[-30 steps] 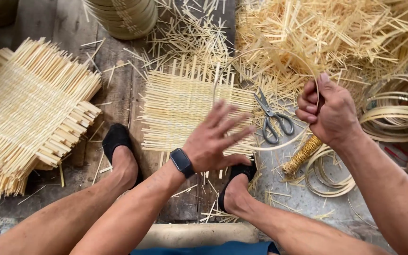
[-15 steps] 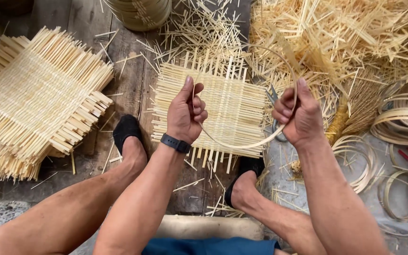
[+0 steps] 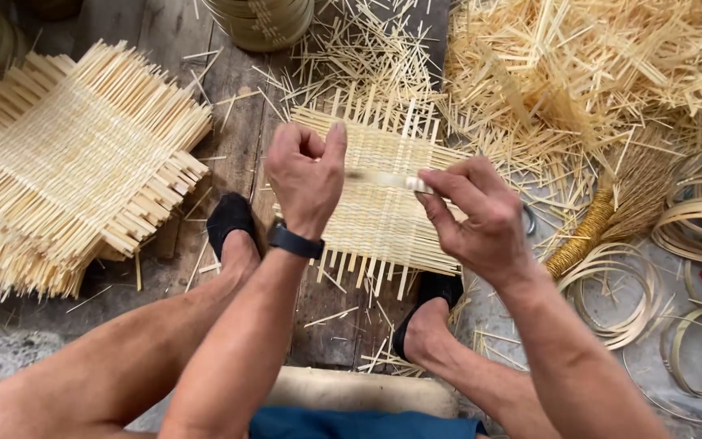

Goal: The person weaves a square bamboo strip mat over a round wooden mold, folds the protruding strip ends over, and presses a split bamboo rim ring around the edge to shape a basket. They trim excess strips with scissors, fit and adjust the rim, then place the finished basket onto a stack of completed baskets.

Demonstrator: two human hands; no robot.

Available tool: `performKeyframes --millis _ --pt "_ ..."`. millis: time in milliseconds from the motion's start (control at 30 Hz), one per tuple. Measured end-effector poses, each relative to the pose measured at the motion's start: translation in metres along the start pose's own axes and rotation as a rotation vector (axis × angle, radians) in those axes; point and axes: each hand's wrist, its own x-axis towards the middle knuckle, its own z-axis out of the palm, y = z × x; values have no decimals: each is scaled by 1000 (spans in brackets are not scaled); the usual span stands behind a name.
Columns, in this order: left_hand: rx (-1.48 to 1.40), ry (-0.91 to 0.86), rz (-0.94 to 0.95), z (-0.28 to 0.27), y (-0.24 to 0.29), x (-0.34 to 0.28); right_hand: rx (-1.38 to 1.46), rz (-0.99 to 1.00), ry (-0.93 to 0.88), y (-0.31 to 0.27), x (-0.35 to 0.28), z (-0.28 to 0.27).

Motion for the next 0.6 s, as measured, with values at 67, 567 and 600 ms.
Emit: performKeyframes --millis 67,567,600 --pt "-103 -236 -11 -8 46 8 -5 -57 -65 -7 14 -8" --pt "-626 -1072 -884 16 56 -20 -57 -22 -44 20 -1 22" --pt "-661 -1102 -889 16 52 -17 -11 31 -85 26 4 18"
